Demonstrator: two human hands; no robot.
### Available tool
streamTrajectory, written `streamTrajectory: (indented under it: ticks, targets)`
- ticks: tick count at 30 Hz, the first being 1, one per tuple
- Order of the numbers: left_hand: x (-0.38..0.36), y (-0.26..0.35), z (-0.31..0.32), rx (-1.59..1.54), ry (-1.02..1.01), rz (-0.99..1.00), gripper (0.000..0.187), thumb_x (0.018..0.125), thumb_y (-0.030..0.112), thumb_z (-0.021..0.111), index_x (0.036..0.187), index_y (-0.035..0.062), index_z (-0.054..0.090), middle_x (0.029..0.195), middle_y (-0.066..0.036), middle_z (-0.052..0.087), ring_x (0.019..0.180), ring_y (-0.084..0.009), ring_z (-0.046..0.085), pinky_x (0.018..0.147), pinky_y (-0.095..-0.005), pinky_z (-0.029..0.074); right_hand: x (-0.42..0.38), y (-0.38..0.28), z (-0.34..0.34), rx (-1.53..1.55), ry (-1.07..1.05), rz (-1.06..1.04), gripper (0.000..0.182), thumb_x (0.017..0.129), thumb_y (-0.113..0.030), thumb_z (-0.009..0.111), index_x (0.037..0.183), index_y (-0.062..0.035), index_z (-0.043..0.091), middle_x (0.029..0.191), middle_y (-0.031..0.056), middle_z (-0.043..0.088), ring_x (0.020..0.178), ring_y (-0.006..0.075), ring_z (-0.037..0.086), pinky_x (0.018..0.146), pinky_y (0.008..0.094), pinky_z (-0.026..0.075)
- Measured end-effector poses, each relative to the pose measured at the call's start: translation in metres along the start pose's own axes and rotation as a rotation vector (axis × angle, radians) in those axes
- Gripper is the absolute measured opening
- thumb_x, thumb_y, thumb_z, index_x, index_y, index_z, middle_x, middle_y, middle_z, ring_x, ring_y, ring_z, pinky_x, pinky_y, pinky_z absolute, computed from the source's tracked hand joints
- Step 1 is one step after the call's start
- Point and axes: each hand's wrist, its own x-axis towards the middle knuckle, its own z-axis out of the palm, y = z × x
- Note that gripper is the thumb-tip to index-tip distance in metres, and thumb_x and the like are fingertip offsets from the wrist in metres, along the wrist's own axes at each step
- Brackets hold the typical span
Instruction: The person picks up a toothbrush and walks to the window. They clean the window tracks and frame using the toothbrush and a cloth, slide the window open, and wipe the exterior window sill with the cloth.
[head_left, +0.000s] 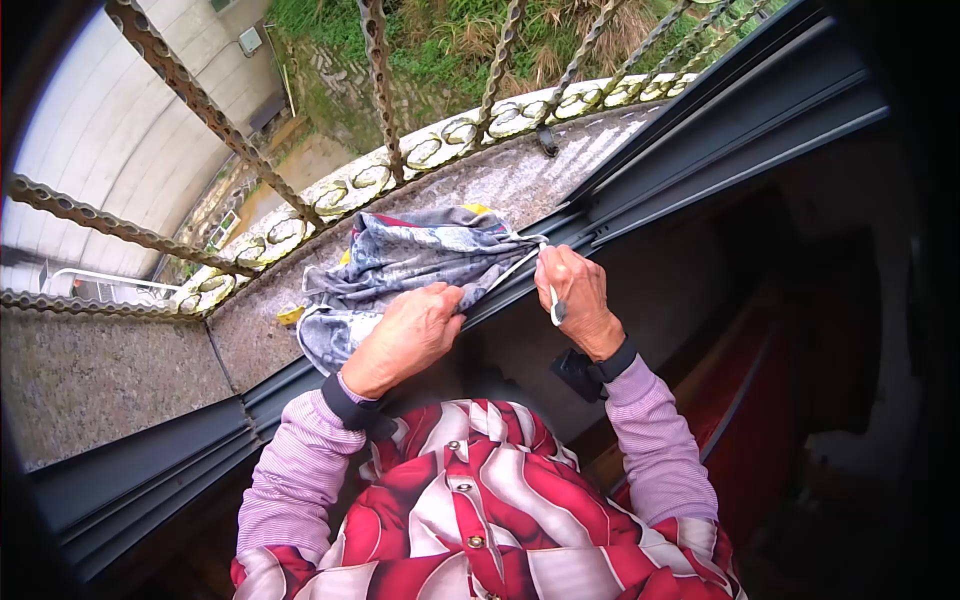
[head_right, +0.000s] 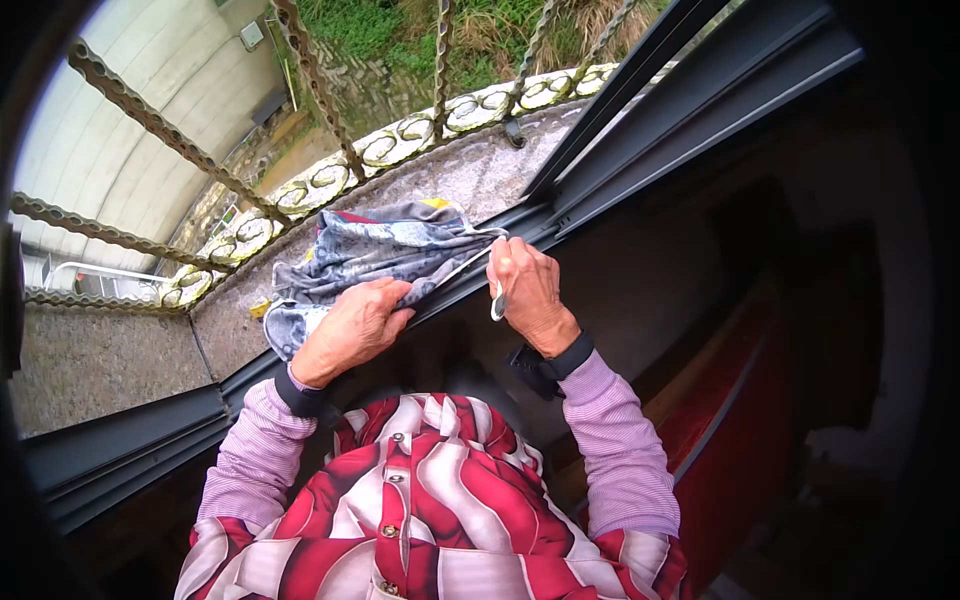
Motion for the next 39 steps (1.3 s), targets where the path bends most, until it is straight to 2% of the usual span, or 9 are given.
streamTrajectory:
  ticks: [1, 4, 8, 16, 22, 26, 29, 36, 39]
  targets:
    - [0.011, 0.001, 0.005, -0.004, 0.001, 0.02, 0.026, 0.079, 0.01, 0.064, 0.101, -0.0026, 0.059, 0.085, -0.021, 0.059, 0.08, -0.0405, 0.059, 0.069, -0.0451, 0.047, 0.0, 0.001, -0.002, -0.092, -0.058, 0.031, 0.013, 0.078, -0.005, 0.06, 0.075, -0.0044, 0.048, 0.074, 0.013, 0.054, 0.069, 0.0289, 0.061, 0.058, 0.0399, 0.05]
    - [0.033, 0.013, 0.01, -0.06, 0.089, 0.068, 0.023, 0.079, 0.007, 0.063, 0.099, -0.0025, 0.058, 0.082, -0.02, 0.058, 0.078, -0.0397, 0.059, 0.068, -0.0436, 0.047, 0.001, 0.008, -0.002, -0.231, 0.076, 0.054, 0.013, 0.078, -0.003, 0.06, 0.075, -0.0038, 0.047, 0.075, 0.0134, 0.052, 0.07, 0.0286, 0.061, 0.059, 0.04, 0.05]
    - [0.052, 0.014, 0.01, -0.114, 0.248, 0.071, 0.023, 0.078, 0.004, 0.063, 0.101, -0.0016, 0.061, 0.084, -0.019, 0.06, 0.082, -0.0377, 0.061, 0.069, -0.0405, 0.048, 0.01, 0.017, -0.008, 0.068, 0.186, 0.048, 0.006, 0.085, -0.003, 0.058, 0.089, 0.0014, 0.058, 0.077, 0.0151, 0.055, 0.074, 0.0307, 0.06, 0.06, 0.0398, 0.049]
    - [0.038, 0.002, 0.014, -0.079, -0.012, -0.019, 0.026, 0.079, 0.011, 0.065, 0.102, -0.0003, 0.064, 0.091, -0.019, 0.062, 0.086, -0.037, 0.061, 0.075, -0.0407, 0.049, 0.021, 0.012, 0.023, 0.002, 0.122, 0.106, 0.011, 0.08, -0.005, 0.06, 0.074, -0.0018, 0.051, 0.072, 0.0159, 0.053, 0.066, 0.0345, 0.059, 0.058, 0.0427, 0.049]
    - [0.001, 0.007, -0.025, -0.14, 0.074, -0.273, 0.023, 0.078, 0.007, 0.064, 0.1, -0.001, 0.065, 0.084, -0.017, 0.064, 0.081, -0.0334, 0.063, 0.072, -0.0374, 0.049, 0.015, -0.048, 0.029, -0.143, -0.101, -0.001, 0.006, 0.077, -0.013, 0.055, 0.078, -0.0078, 0.052, 0.078, 0.0086, 0.056, 0.074, 0.0219, 0.061, 0.058, 0.0329, 0.051]
    - [-0.031, -0.001, -0.042, -0.178, 0.101, -0.37, 0.024, 0.08, 0.008, 0.064, 0.101, -0.0012, 0.065, 0.087, -0.018, 0.067, 0.079, -0.0313, 0.065, 0.073, -0.0356, 0.05, 0.015, -0.062, 0.028, -0.076, -0.142, -0.067, 0.006, 0.076, -0.011, 0.056, 0.077, -0.0065, 0.052, 0.077, 0.0104, 0.055, 0.073, 0.0221, 0.061, 0.059, 0.0319, 0.052]
    - [-0.052, -0.006, -0.046, -0.167, 0.172, -0.359, 0.024, 0.081, 0.009, 0.064, 0.102, -0.0018, 0.065, 0.084, -0.017, 0.067, 0.075, -0.0261, 0.065, 0.07, -0.0333, 0.05, 0.01, -0.079, 0.034, -0.055, -0.137, -0.133, 0.008, 0.072, -0.01, 0.057, 0.077, -0.0056, 0.053, 0.076, 0.0095, 0.055, 0.072, 0.021, 0.061, 0.056, 0.0299, 0.051]
    - [-0.065, 0.004, -0.07, -0.172, 0.055, -0.664, 0.022, 0.081, 0.01, 0.063, 0.099, -0.0026, 0.065, 0.071, -0.01, 0.063, 0.064, -0.0086, 0.057, 0.061, -0.0243, 0.045, 0.005, -0.097, 0.035, 0.032, -0.164, -0.176, 0.009, 0.073, -0.011, 0.059, 0.075, -0.0057, 0.052, 0.076, 0.0104, 0.054, 0.072, 0.0225, 0.061, 0.056, 0.0317, 0.051]
    - [-0.06, 0.002, -0.074, -0.507, 0.167, -0.544, 0.018, 0.082, 0.011, 0.064, 0.094, -0.0017, 0.068, 0.071, 0.0, 0.062, 0.063, -0.0037, 0.053, 0.057, -0.0215, 0.043, 0.0, -0.086, 0.026, 0.502, -0.028, -0.114, 0.01, 0.079, -0.004, 0.059, 0.074, -0.001, 0.051, 0.069, 0.0138, 0.052, 0.063, 0.0301, 0.058, 0.053, 0.0375, 0.049]
